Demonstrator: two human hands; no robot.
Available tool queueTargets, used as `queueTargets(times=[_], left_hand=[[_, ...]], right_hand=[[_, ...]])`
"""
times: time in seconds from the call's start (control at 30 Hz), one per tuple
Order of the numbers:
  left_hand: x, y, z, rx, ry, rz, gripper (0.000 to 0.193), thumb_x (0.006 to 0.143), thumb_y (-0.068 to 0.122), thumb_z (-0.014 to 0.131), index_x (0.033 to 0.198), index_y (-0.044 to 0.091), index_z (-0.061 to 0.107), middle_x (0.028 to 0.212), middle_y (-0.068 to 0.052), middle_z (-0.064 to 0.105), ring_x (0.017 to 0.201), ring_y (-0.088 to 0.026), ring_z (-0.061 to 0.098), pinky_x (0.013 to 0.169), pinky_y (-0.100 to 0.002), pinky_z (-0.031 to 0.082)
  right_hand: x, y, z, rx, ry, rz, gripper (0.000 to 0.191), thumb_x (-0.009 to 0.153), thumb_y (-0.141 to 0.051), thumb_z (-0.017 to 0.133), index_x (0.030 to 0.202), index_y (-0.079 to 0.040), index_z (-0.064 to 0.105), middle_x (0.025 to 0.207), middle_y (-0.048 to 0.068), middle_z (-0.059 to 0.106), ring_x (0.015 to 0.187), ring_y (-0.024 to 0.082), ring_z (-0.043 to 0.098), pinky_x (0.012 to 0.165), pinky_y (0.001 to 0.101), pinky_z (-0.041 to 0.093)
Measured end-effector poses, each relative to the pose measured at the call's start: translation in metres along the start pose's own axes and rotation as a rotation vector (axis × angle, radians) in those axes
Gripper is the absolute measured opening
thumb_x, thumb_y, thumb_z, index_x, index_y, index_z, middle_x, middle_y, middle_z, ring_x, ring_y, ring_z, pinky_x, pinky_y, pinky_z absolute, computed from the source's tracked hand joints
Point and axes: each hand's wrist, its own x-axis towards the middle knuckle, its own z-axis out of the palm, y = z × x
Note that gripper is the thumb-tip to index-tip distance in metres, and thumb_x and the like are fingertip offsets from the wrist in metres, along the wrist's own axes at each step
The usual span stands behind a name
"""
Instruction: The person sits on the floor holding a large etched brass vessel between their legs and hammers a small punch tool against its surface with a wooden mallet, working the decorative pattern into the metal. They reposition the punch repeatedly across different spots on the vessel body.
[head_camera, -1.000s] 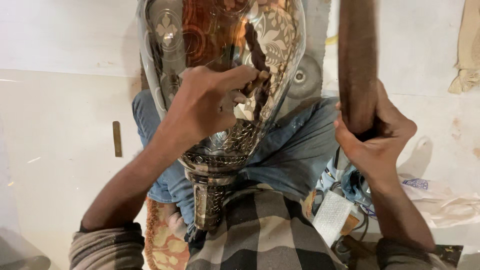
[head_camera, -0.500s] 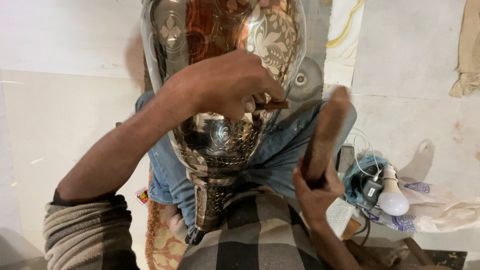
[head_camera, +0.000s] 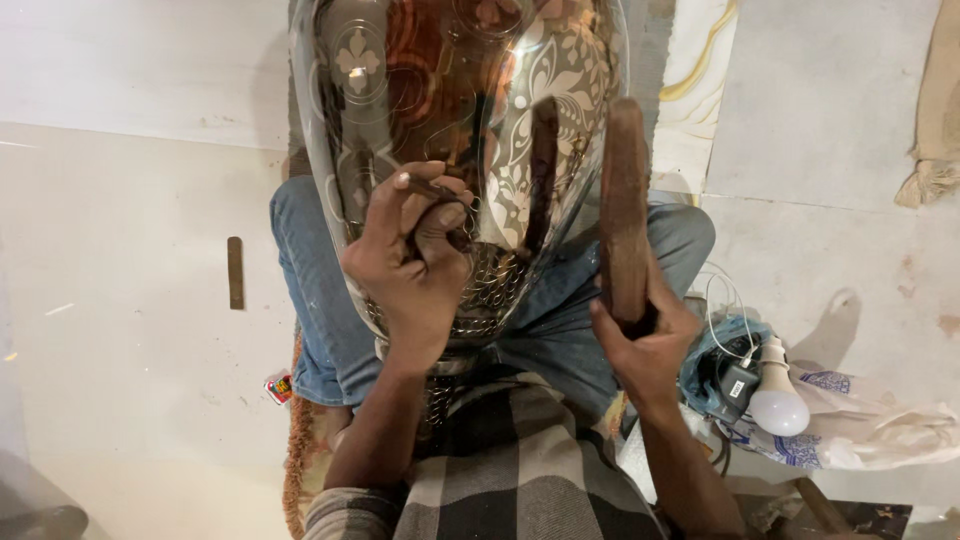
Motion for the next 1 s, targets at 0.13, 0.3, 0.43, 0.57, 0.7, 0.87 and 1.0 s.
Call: queueTargets(times=[0.13,0.3,0.43,0.57,0.7,0.87,1.0], left_hand=[[0.000,-0.004,0.000,0.084,0.001,0.111,0.038,0.095,-0.018,0.059,0.127,0.002,0.065,0.101,-0.007,0.078,0.090,-0.014,0.078,0.082,-0.022,0.061],[0.003,0.000,-0.003,0.031,-0.045,0.113,0.040,0.092,-0.019,0.054,0.126,0.000,0.064,0.112,-0.012,0.076,0.089,-0.015,0.077,0.081,-0.023,0.062],[0.004,-0.004,-0.002,0.049,-0.018,0.188,0.028,0.094,-0.018,0.058,0.113,0.001,0.065,0.105,-0.013,0.077,0.095,-0.017,0.079,0.081,-0.023,0.065],[0.000,-0.003,-0.002,0.028,-0.029,0.084,0.030,0.091,-0.018,0.055,0.113,-0.002,0.067,0.096,-0.011,0.077,0.087,-0.016,0.078,0.076,-0.024,0.062],[-0.002,0.005,-0.003,0.118,-0.020,0.094,0.023,0.090,-0.015,0.066,0.106,0.002,0.069,0.091,-0.009,0.077,0.079,-0.014,0.077,0.069,-0.024,0.058],[-0.004,0.010,0.000,0.107,0.008,0.060,0.025,0.093,-0.015,0.062,0.112,0.001,0.068,0.095,-0.009,0.076,0.079,-0.012,0.076,0.072,-0.025,0.060],[-0.011,0.010,0.003,-0.014,0.053,0.096,0.044,0.083,-0.015,0.047,0.122,-0.001,0.061,0.101,-0.012,0.073,0.091,-0.016,0.075,0.084,-0.028,0.065]], right_hand=[[0.045,-0.024,-0.008,-0.060,-0.148,-0.215,0.069,0.082,0.006,0.072,0.149,0.004,0.054,0.114,0.013,0.071,0.100,0.015,0.066,0.090,0.0250,0.053],[0.119,-0.115,-0.020,-0.113,-0.335,-0.533,0.058,0.085,0.009,0.067,0.141,0.003,0.058,0.097,0.012,0.073,0.074,0.010,0.069,0.061,0.0208,0.052],[0.158,-0.179,-0.032,-0.590,-0.554,-0.777,0.065,0.079,0.004,0.072,0.143,-0.004,0.059,0.093,0.010,0.072,0.064,0.013,0.065,0.054,0.0279,0.050],[0.162,-0.199,-0.028,-0.857,-0.594,-0.857,0.074,0.075,0.002,0.076,0.146,-0.010,0.060,0.112,0.014,0.073,0.065,0.019,0.065,0.053,0.0304,0.052],[0.163,-0.202,-0.017,-1.134,-0.687,-0.983,0.076,0.075,-0.007,0.080,0.148,-0.023,0.064,0.100,0.009,0.073,0.057,0.020,0.063,0.045,0.0343,0.048],[0.165,-0.206,-0.011,-0.932,-0.702,-0.883,0.075,0.079,-0.006,0.076,0.151,-0.022,0.059,0.103,0.005,0.071,0.061,0.018,0.062,0.050,0.0324,0.049],[0.161,-0.206,-0.013,-0.805,-0.618,-0.860,0.078,0.076,-0.004,0.077,0.151,-0.016,0.057,0.104,0.008,0.070,0.064,0.020,0.063,0.057,0.0318,0.053]])
